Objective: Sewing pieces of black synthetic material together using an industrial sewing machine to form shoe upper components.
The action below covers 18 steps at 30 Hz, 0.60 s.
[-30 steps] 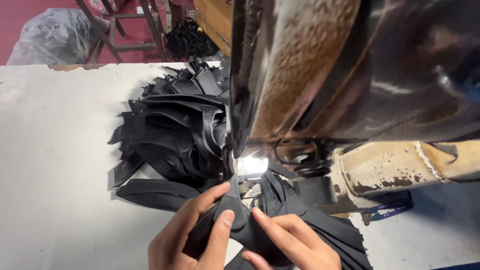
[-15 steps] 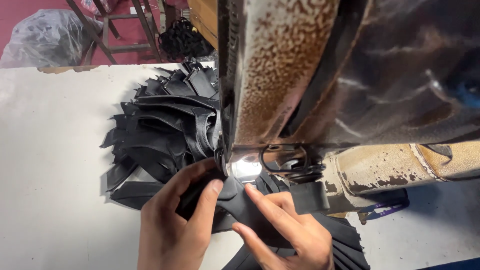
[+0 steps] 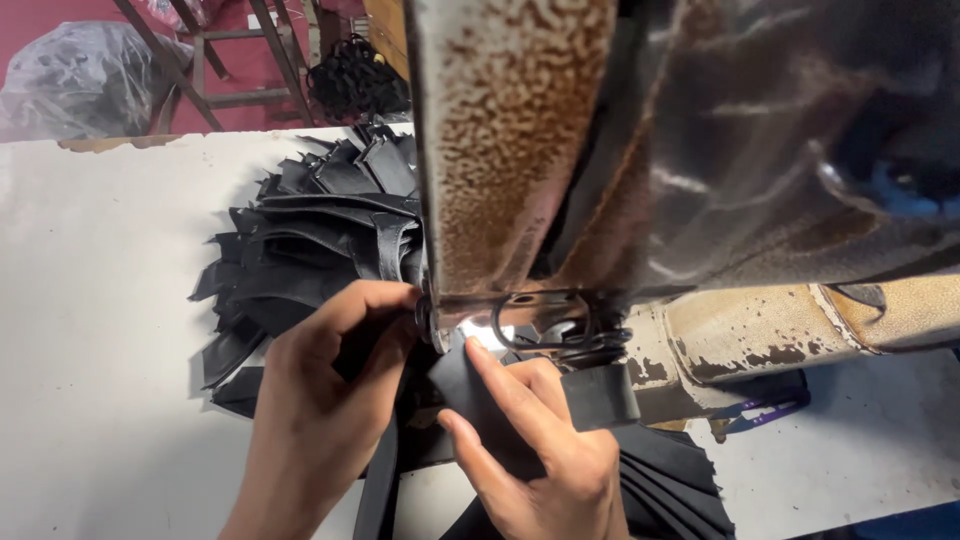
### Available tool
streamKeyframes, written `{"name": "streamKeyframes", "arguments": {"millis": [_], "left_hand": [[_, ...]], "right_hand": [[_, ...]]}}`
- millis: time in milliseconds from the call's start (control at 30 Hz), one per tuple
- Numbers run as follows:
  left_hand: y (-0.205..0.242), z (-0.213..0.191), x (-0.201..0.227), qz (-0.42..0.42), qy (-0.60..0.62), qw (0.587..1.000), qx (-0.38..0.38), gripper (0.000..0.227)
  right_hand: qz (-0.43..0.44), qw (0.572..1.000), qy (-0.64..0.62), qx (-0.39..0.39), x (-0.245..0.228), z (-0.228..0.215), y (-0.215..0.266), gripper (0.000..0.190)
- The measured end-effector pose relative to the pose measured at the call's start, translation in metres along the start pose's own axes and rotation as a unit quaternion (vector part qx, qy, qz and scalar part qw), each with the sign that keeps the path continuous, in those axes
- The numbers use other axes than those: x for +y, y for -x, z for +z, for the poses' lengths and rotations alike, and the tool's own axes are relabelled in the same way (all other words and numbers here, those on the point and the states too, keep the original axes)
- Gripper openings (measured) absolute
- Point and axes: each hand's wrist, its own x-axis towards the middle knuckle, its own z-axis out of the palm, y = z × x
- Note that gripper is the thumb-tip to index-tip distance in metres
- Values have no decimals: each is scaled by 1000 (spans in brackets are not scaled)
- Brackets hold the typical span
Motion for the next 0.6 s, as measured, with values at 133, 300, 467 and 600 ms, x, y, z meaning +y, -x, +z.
{"name": "streamKeyframes", "arguments": {"millis": [133, 300, 467, 600], "left_hand": [[8, -2, -11, -80, 88, 991, 59, 23], [31, 4, -15, -62, 54, 990, 115, 16], [46, 4, -27, -12, -23, 988, 153, 16], [43, -12, -31, 30, -89, 987, 131, 16]], "right_hand": [[3, 999, 42, 2, -14, 1, -15, 50], [-40, 993, 107, 3, -6, 3, -16, 37], [-10, 999, 28, 40, -20, 19, 8, 45], [78, 992, -88, -38, -16, 25, 26, 44]]}}
